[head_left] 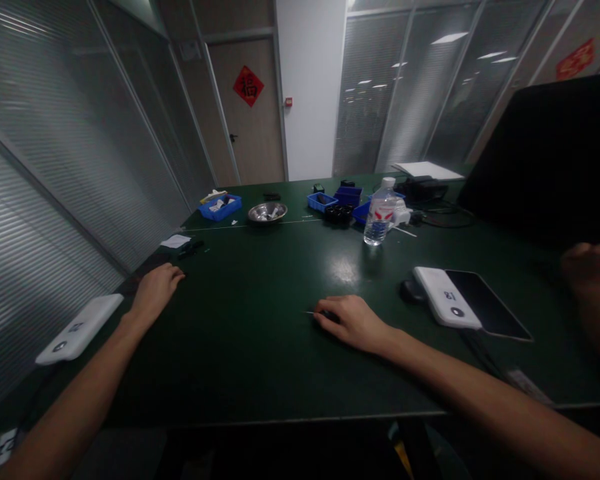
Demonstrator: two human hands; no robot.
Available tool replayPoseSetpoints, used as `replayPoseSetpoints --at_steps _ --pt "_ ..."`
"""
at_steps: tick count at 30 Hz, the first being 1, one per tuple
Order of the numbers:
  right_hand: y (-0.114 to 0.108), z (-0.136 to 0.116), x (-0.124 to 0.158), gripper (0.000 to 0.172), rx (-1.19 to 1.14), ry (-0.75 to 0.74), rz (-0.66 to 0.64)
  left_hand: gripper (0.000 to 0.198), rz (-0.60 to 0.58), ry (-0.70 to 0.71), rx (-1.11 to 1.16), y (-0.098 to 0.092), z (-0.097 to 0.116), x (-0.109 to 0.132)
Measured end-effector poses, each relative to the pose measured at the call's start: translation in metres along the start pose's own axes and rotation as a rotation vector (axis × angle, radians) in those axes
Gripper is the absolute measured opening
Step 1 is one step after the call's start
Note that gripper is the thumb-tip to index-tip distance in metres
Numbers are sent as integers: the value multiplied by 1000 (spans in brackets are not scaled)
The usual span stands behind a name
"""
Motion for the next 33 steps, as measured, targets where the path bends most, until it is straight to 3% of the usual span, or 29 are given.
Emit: replayPoseSetpoints --at_steps 3,6,9,13,16,19,24,33 --pt "0 0 0 23 -3 2 15 35 -2 12 19 -3 11 -2" --pt "-1 -1 0 23 -4 4 17 34 0 75 65 -14 41 -6" --pt "-2 -2 0 23 -3 7 15 33 -25 187 163 -33 91 -4" --pt "0 0 0 24 -34 35 43 28 -112 394 354 -53 176 14" --pt "1 2 1 25 -54 85 145 24 -197 575 414 -49 234 34" --pt "2 3 2 24 -33 111 180 21 -233 656 425 -35 268 48" --pt "3 2 0 21 8 83 56 19 -204 652 516 -20 270 51" --pt "2 1 0 21 0 88 22 21 -275 504 802 -10 262 44"
Point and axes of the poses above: each hand's wrist, its own x-axis away from the middle knuckle, its own y-axis out of the palm, z = x × y, the point moved 1 cm from there along -x, towards the middle knuckle, and after that the axes turned 5 degrees about -y, right-handed, at the moved point
